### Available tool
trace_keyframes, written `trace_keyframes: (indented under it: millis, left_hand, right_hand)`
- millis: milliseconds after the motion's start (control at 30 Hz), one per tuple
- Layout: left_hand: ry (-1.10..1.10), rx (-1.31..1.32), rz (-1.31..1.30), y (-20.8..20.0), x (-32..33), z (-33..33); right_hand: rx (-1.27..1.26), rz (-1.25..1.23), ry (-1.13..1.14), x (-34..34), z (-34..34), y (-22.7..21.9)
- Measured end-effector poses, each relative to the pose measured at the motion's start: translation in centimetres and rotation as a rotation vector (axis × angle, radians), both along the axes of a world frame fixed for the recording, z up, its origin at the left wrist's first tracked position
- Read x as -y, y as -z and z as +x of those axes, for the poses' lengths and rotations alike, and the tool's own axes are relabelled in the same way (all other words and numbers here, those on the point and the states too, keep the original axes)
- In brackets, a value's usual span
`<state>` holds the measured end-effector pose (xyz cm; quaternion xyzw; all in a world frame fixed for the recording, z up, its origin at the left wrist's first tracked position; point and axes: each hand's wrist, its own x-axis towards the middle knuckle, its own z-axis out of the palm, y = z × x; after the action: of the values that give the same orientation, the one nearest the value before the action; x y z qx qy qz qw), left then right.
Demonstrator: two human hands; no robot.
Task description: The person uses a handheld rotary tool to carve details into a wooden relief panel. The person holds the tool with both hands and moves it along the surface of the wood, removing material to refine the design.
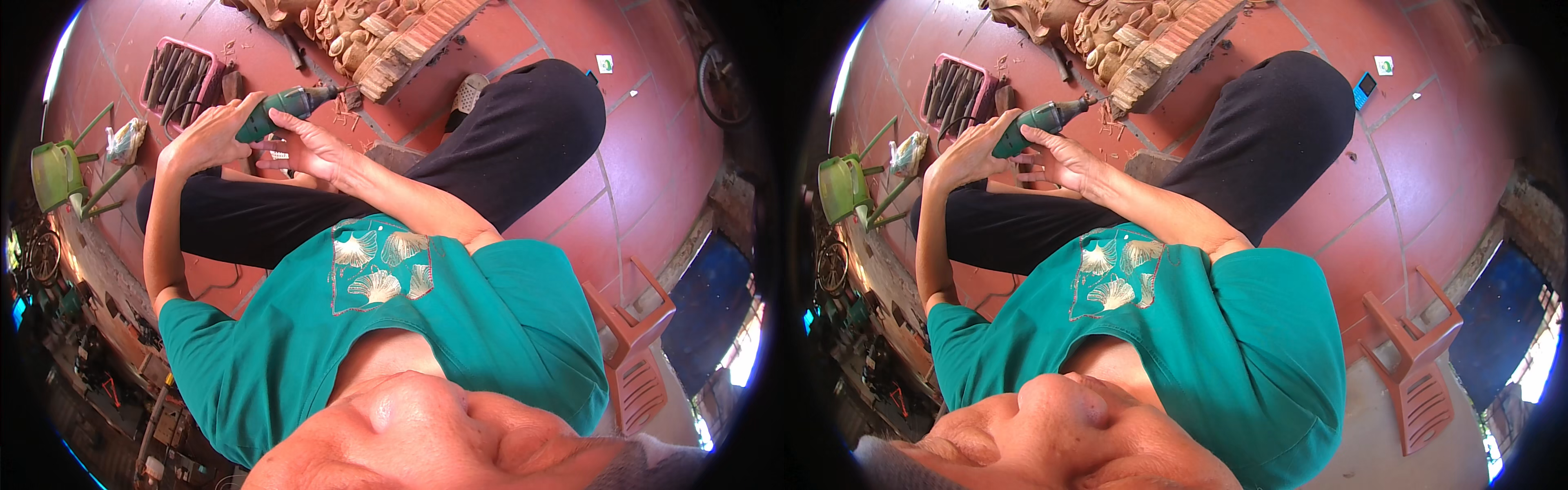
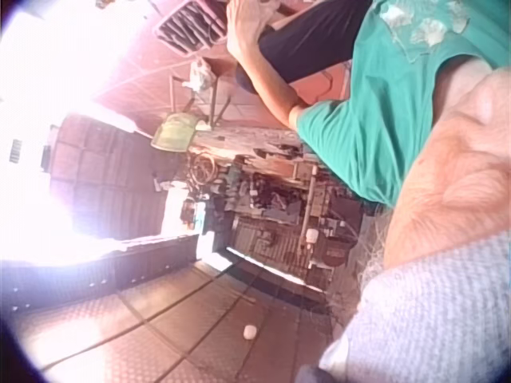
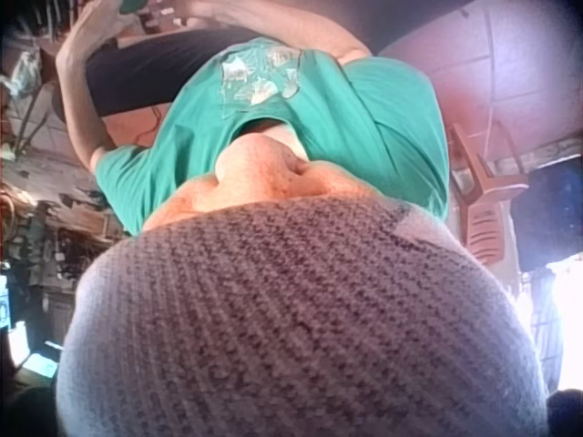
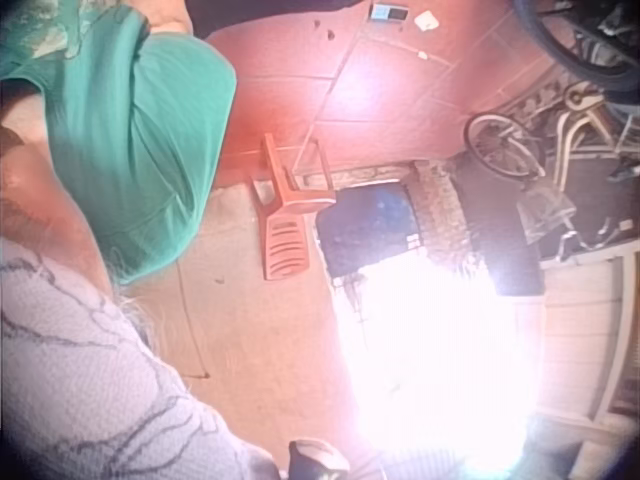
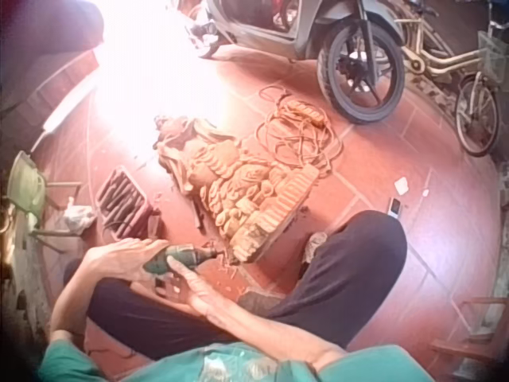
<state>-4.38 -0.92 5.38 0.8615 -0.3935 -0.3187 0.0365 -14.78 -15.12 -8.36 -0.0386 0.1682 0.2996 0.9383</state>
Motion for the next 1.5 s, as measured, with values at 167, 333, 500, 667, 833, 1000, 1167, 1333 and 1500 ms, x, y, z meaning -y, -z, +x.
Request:
trace_keyframes:
  millis: [167, 333, 500, 667, 833, 1000, 1167, 1333, 1500]
  left_hand:
    - [0.014, 0.021, -0.019, 0.2, -0.3, 0.0]
    - [0.017, 0.012, -0.008, -0.2, 0.0, 0.0]
    - [0.061, 0.000, -0.026, 0.3, -0.4, 0.4]
    - [0.049, -0.020, 0.003, -0.2, 0.4, 0.4]
    - [0.063, -0.019, 0.001, -0.1, 0.5, 0.5]
    - [0.063, -0.046, 0.015, -0.1, 0.8, 0.7]
    - [0.056, -0.068, 0.027, 0.2, 0.8, 0.8]
    - [0.047, -0.061, 0.013, 0.1, 1.0, 0.6]
    - [0.037, -0.042, 0.000, 0.2, 0.8, 0.5]
  right_hand:
    - [-0.020, 0.007, -0.006, 0.0, 0.1, -0.3]
    - [-0.017, 0.016, -0.002, 0.1, -0.1, -0.5]
    - [-0.031, 0.037, 0.017, -0.1, -0.6, -0.6]
    - [-0.053, 0.035, 0.032, -0.1, -0.7, -0.4]
    - [-0.054, 0.053, 0.048, 0.1, -0.8, -0.4]
    - [-0.068, 0.061, 0.055, 0.0, -0.9, -0.4]
    - [-0.075, 0.084, 0.059, 0.0, -1.0, -0.3]
    - [-0.078, 0.052, 0.068, 0.1, -1.0, -0.5]
    - [-0.056, 0.049, 0.058, 0.2, -0.9, -0.4]
